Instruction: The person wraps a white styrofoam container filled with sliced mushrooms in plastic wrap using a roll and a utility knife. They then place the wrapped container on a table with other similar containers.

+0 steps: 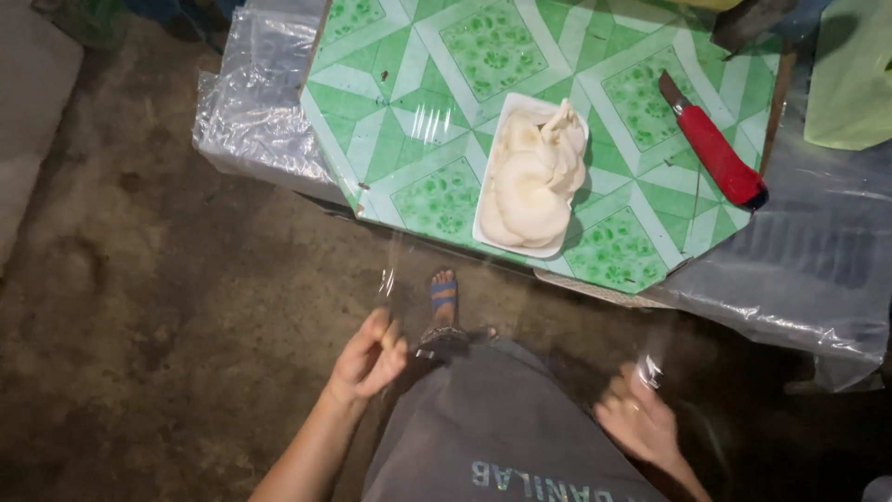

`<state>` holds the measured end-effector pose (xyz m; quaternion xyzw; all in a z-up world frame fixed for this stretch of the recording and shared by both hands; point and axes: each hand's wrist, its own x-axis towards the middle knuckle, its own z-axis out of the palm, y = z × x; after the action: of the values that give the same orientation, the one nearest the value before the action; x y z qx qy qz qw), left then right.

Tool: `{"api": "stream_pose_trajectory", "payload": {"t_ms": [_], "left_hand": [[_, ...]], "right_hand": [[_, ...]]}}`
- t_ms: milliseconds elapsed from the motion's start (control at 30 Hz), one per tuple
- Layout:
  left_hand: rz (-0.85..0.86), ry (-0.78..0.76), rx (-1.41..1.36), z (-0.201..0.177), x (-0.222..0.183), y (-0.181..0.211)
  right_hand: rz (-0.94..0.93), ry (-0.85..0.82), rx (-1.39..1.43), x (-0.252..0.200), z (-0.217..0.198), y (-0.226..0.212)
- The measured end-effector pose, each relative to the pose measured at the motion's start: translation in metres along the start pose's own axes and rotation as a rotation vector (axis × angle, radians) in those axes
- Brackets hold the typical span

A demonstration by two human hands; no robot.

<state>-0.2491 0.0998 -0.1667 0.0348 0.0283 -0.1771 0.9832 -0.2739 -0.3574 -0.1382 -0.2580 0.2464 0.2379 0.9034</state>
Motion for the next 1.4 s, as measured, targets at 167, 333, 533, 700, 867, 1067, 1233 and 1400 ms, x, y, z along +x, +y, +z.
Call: {"api": "stream_pose_trajectory", "payload": {"t_ms": [167,333,533,700,867,1067,1233,1400], "left_hand": [[0.185,0.529,0.124,-0.068,0.072,-0.006],[0.331,0.704,0.324,-0.024,0.145,-0.004],[0.298,0.846,0.501,-0.086,0.187,0.012],[0.252,1.030,0.716,-0.142,0.179,0.026],[-0.460,0.845,1.613,-0.089,0.119,0.018],[0.353,-0.307,1.966,0.204,0.146,-0.039],[0.888,-0.301,2.424,0.247,0.231,-0.047],[0.701,-0.076,2.807,0.231,0.286,-0.039]], "right_hand": [[-0.174,-0.068,-0.089,0.073,-0.004,0.001],[-0.272,0.119,-0.131,0.119,0.038,-0.015],[-0.318,0.070,-0.135,0.144,0.018,-0.021],[-0.435,0.431,-0.614,0.136,0.049,-0.044],[0.166,0.161,-1.424,0.088,0.049,-0.095],[-0.604,-0.302,-1.570,0.047,0.142,-0.197],[-0.722,0.659,-1.868,0.101,0.265,-0.203],[-1.042,0.332,-2.225,0.147,0.195,-0.227]]}}
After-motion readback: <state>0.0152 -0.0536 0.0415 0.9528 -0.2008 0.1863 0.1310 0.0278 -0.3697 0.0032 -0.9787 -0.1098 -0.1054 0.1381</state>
